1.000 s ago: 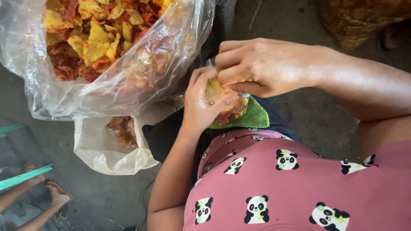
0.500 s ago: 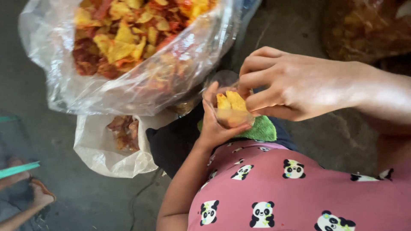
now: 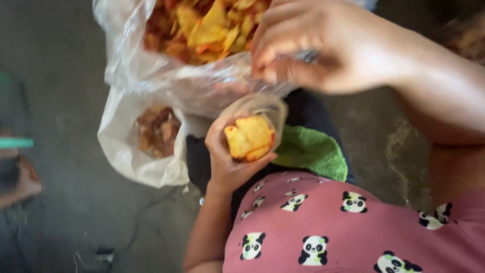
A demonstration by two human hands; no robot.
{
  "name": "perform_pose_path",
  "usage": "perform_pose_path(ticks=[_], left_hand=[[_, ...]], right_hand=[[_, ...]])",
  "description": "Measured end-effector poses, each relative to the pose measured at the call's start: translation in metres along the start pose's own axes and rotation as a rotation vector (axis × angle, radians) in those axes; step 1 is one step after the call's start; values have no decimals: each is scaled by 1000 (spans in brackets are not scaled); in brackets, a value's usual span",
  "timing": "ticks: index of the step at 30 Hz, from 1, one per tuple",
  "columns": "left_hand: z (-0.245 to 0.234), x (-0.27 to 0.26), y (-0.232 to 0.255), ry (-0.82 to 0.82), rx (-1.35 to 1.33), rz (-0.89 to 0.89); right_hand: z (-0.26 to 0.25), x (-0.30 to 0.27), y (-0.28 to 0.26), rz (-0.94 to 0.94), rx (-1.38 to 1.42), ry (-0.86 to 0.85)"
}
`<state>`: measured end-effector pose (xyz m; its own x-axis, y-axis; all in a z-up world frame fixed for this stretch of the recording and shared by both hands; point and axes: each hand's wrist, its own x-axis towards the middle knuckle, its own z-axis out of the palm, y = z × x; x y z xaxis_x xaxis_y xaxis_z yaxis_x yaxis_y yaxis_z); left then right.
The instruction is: Packing spicy chips from a large bulk bag into smaller individual plastic bags by hand.
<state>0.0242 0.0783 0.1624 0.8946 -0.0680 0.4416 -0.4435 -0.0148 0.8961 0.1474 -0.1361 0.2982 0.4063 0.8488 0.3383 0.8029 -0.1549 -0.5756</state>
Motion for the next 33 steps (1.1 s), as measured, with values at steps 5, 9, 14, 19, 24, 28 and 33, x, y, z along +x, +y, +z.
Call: perform_pose_path(ticks=[5,9,14,19,24,28,33], left_hand=[[-13,-35,-35,94,764,278],[-27,-37,-33,-206,369,144],[-28,-49,-43,-223,409,112],[-25,-33,-22,-163,110,204],[-19,-38,-27,-237,212,192],[7,-32,-30,-268,13,227],[57,-31,-59,-268,-150,351]], right_hand=[[25,19,-35,-270,-267,-147],[58,15,-20,-244,-556,-271],[57,11,-23,-316,-635,-152],[19,3,-41,-201,-444,-297],[13,-19,-43,-114,-545,-308],[-1,-32,-60,-118,-402,-222],[9,-70,-67,5,-518,-129]])
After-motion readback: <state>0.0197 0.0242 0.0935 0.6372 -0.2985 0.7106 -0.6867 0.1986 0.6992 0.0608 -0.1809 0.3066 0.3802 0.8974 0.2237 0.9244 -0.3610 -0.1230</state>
